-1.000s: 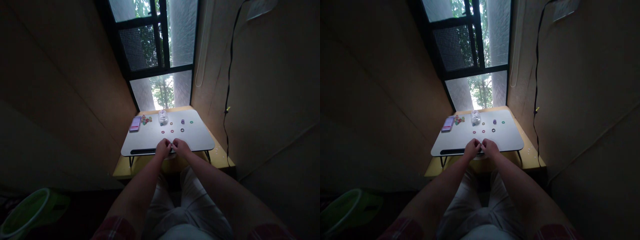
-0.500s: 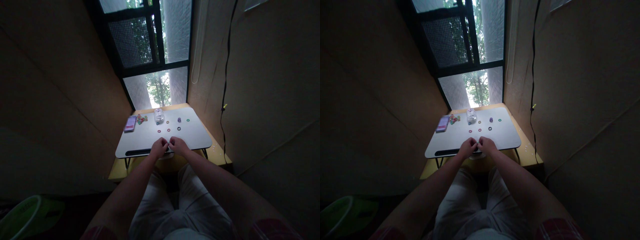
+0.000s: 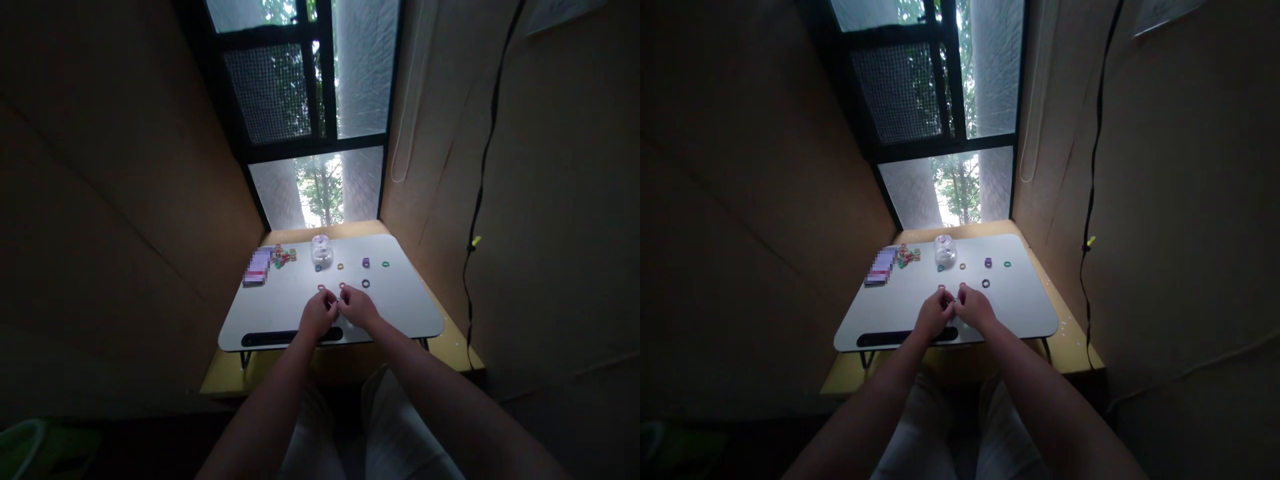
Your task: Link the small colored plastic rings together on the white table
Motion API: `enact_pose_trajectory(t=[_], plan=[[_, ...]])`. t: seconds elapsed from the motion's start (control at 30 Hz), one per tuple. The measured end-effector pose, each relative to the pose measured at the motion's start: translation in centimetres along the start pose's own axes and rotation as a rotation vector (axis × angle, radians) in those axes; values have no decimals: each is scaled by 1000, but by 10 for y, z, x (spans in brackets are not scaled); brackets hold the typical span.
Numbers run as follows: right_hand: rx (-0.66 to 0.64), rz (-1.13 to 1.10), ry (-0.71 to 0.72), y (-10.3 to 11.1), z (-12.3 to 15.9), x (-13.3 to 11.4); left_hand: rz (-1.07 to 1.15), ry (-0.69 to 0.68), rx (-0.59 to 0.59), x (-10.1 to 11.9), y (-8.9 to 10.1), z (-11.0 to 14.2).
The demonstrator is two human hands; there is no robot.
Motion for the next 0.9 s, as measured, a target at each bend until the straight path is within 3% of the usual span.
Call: enact_pose_trajectory(t=[0.13,0.63,0.9], plan=[[15,45,66,0,9,-8,15,-13,-41,2,-1,3],[38,0,65,6,15,-12,49,57,-23,0,3,6],[46,-19,66,7,16,-11,40,10,-28,2,2,6]])
Point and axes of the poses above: each hand's wrist, its own z-axis away from the middle knuckle, its own y-axis out of the back of the hand, x = y × z, the point moved 9 cm from there along -z, towards the middle knuckle, and after that the axes turned 2 degrees about -z, right-handed, at the moved point
